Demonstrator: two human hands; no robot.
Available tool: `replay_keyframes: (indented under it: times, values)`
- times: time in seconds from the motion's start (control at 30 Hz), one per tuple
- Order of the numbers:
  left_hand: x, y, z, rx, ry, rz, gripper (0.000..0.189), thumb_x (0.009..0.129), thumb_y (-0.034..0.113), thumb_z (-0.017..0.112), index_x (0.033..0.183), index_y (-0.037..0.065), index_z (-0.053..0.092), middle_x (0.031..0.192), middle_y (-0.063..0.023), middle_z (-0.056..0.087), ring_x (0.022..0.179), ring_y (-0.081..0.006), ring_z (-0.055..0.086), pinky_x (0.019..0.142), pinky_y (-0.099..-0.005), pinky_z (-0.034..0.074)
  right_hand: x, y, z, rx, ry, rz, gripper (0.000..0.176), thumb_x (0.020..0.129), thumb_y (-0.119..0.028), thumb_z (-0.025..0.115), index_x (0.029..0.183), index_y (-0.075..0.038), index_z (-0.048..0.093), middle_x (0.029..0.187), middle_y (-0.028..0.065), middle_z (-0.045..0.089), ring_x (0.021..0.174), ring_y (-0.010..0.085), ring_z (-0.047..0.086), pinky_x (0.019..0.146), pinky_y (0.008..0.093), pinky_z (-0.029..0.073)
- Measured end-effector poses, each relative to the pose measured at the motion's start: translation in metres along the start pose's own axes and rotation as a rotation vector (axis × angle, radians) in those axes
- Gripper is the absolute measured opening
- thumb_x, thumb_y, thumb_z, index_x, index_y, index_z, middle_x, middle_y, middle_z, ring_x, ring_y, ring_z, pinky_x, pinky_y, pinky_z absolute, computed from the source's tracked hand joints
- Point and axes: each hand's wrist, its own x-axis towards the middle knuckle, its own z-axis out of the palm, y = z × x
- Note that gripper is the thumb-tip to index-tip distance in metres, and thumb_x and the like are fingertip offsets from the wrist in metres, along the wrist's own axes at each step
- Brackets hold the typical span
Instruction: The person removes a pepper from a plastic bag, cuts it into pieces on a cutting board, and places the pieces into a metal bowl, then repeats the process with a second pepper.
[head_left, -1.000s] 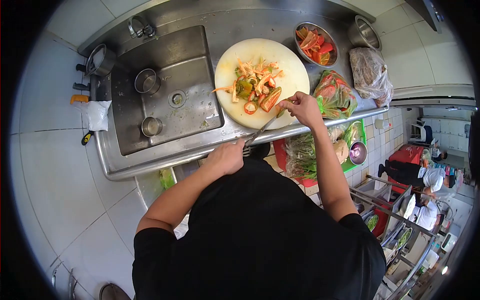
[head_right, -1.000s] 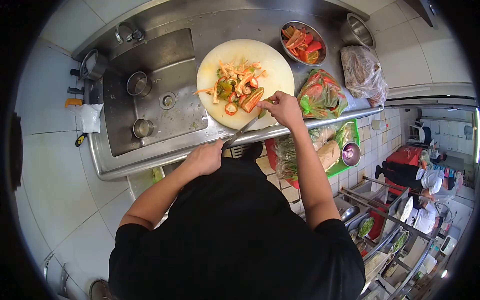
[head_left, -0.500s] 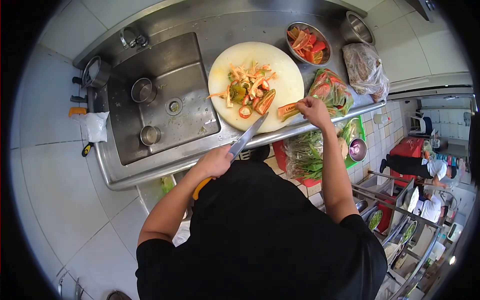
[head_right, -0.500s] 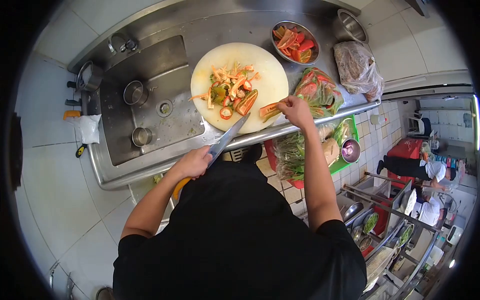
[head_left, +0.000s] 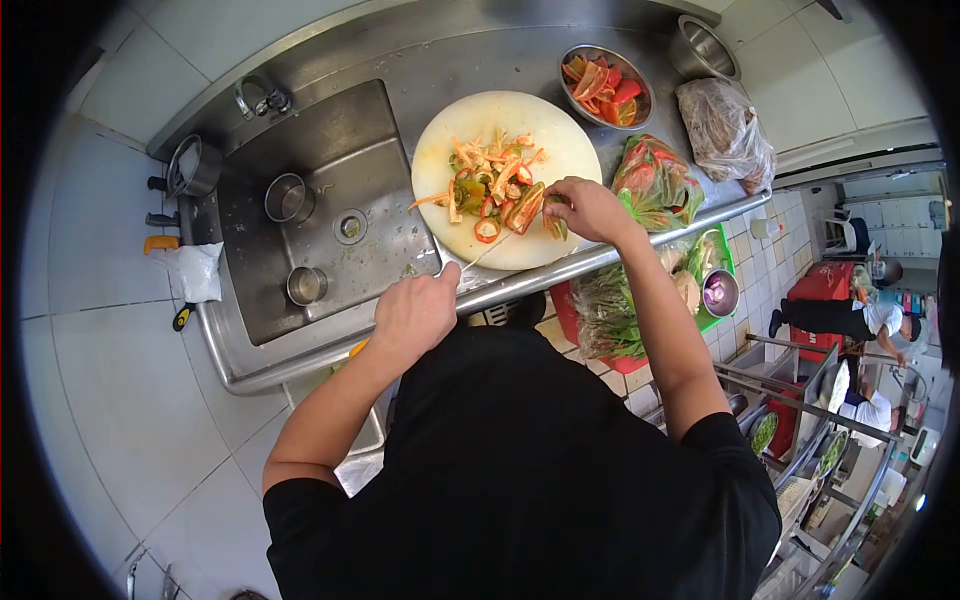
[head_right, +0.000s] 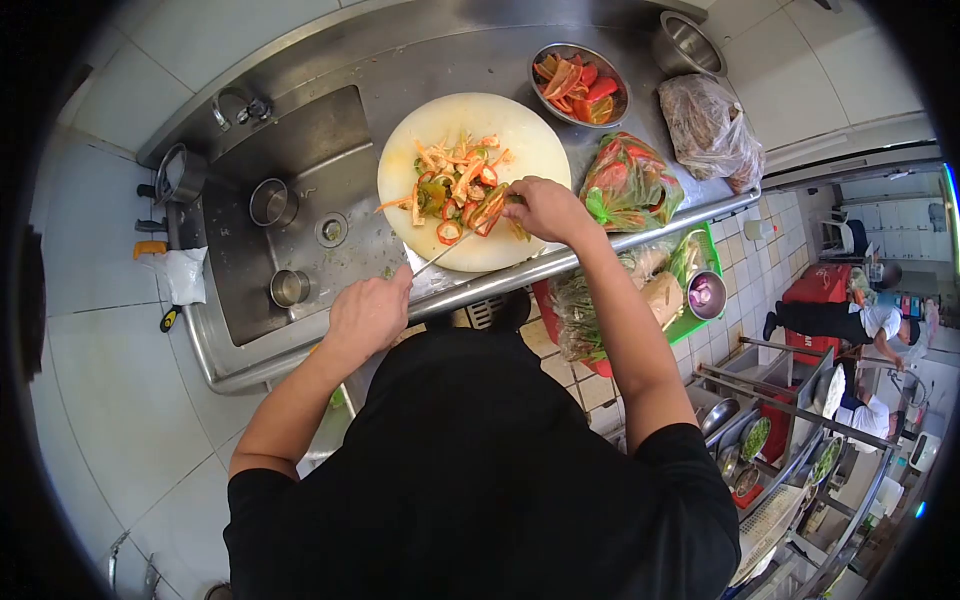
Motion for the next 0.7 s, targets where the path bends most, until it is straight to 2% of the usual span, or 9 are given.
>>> replay_keyframes:
  times: [0.07,0.3,0.47,0.57,0.7]
  values:
    - [0.001,0.0,0.0,-0.002,-0.014,-0.009,0.019,0.096,0.02,0.047,0.1,0.004,0.056,0.075,-0.0232,0.067,0.072,-0.0446,0.066,0.067,-0.0552,0.052,0.001,0.004,0.007,-0.004,0.082,-0.07,0.028,0.089,-0.024,0.067,0.11,-0.006,0.068,0.102,0.0175,0.067,0.096,0.0358,0.064,0.086,0.0434,0.049]
    - [0.02,0.003,0.045,-0.099,-0.165,0.004,0.023,0.096,0.02,0.047,0.107,0.002,0.056,0.085,-0.0272,0.067,0.083,-0.0438,0.067,0.071,-0.053,0.053,-0.009,0.008,0.003,0.022,0.065,-0.033,0.026,0.089,-0.02,0.063,0.109,-0.003,0.068,0.104,0.0187,0.066,0.099,0.0385,0.063,0.089,0.0454,0.049]
    - [0.013,0.012,0.032,-0.102,-0.123,-0.024,0.019,0.091,0.015,0.049,0.104,0.003,0.056,0.081,-0.0255,0.067,0.08,-0.0433,0.068,0.07,-0.053,0.053,-0.019,0.014,0.002,0.125,0.137,0.049,0.022,0.089,-0.017,0.061,0.107,-0.006,0.069,0.103,0.0174,0.066,0.096,0.0374,0.063,0.087,0.0452,0.05]
    - [0.013,0.009,0.043,-0.068,-0.071,-0.007,0.017,0.088,0.012,0.05,0.101,0.003,0.055,0.078,-0.0238,0.067,0.077,-0.042,0.068,0.068,-0.0528,0.053,-0.019,0.012,0.005,0.098,0.159,0.054,0.021,0.089,-0.015,0.06,0.106,-0.006,0.069,0.103,0.0175,0.065,0.096,0.0376,0.064,0.087,0.0456,0.05]
    - [0.005,0.014,0.03,-0.022,-0.026,-0.002,0.016,0.085,0.01,0.051,0.099,0.004,0.055,0.075,-0.0225,0.067,0.071,-0.0408,0.068,0.064,-0.0523,0.054,-0.018,0.014,0.007,0.034,0.188,0.021,0.022,0.088,-0.014,0.06,0.106,-0.006,0.069,0.102,0.017,0.065,0.095,0.0379,0.064,0.086,0.046,0.05]
